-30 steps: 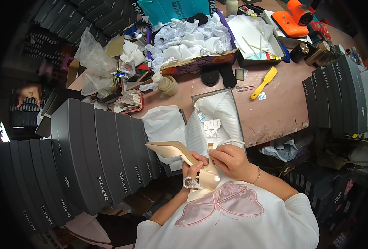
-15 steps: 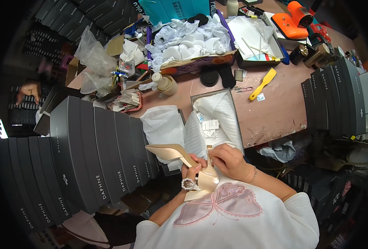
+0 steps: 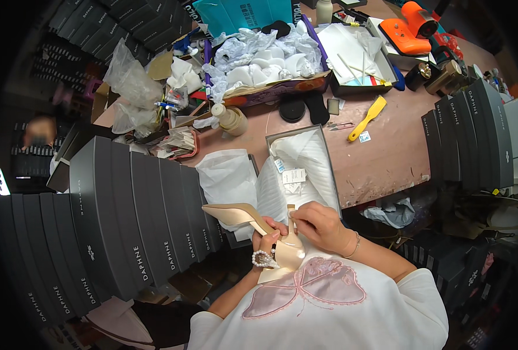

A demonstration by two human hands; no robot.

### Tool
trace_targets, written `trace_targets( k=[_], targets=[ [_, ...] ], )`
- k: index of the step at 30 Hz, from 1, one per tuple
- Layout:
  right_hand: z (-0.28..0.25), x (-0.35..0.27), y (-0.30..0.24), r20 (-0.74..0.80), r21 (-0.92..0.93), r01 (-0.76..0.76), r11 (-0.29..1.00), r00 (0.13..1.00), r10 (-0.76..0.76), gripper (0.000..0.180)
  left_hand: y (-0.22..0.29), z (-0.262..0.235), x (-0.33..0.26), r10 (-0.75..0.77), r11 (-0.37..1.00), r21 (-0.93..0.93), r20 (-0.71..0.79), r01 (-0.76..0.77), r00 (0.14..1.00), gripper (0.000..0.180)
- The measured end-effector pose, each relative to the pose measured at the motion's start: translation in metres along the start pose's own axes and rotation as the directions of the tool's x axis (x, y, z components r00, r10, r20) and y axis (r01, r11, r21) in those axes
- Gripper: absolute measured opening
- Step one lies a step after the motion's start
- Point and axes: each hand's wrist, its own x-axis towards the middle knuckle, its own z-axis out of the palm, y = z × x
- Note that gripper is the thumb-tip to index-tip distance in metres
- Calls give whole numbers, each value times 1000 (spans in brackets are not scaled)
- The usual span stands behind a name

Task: Packing high-heeled shoes into branded shoeboxes with protective materials such as tissue paper and silica gel packets.

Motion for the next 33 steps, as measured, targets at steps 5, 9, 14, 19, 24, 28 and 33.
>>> trace_targets(
  k=[5, 9, 14, 19, 24, 28, 33],
  targets=[
    [-1, -10, -3, 47, 180, -138, 974, 990, 132, 13, -1, -12, 4, -24, 999, -21, 7, 24, 1000, 24],
    [-13, -15, 4, 41, 173, -207, 963, 978, 202, 12, 2, -5, 5, -42, 999, -8, -1, 42, 999, 24],
    [-11, -16, 8, 15, 168, -225, 960, 974, 226, 13, 1, -6, 4, -153, 983, -120, -95, 141, 984, 23],
    [-6, -12, 7, 26, 164, -210, 964, 978, 208, 15, 6, 2, 3, -189, 976, -135, -150, 169, 970, 22],
    [1, 2, 12, -20, 35, -48, 998, 999, 49, 18, 1, -7, 5, -188, 974, -139, -66, 178, 980, 21],
    [3, 2, 16, -31, -29, 34, 999, 999, -35, 21, -2, -6, 3, -158, 984, -95, -46, 153, 986, 22],
    [8, -15, 19, 85, 40, -22, 999, 996, 19, 18, -4, -8, 2, -27, 999, -20, 52, 28, 998, 24]
  ],
)
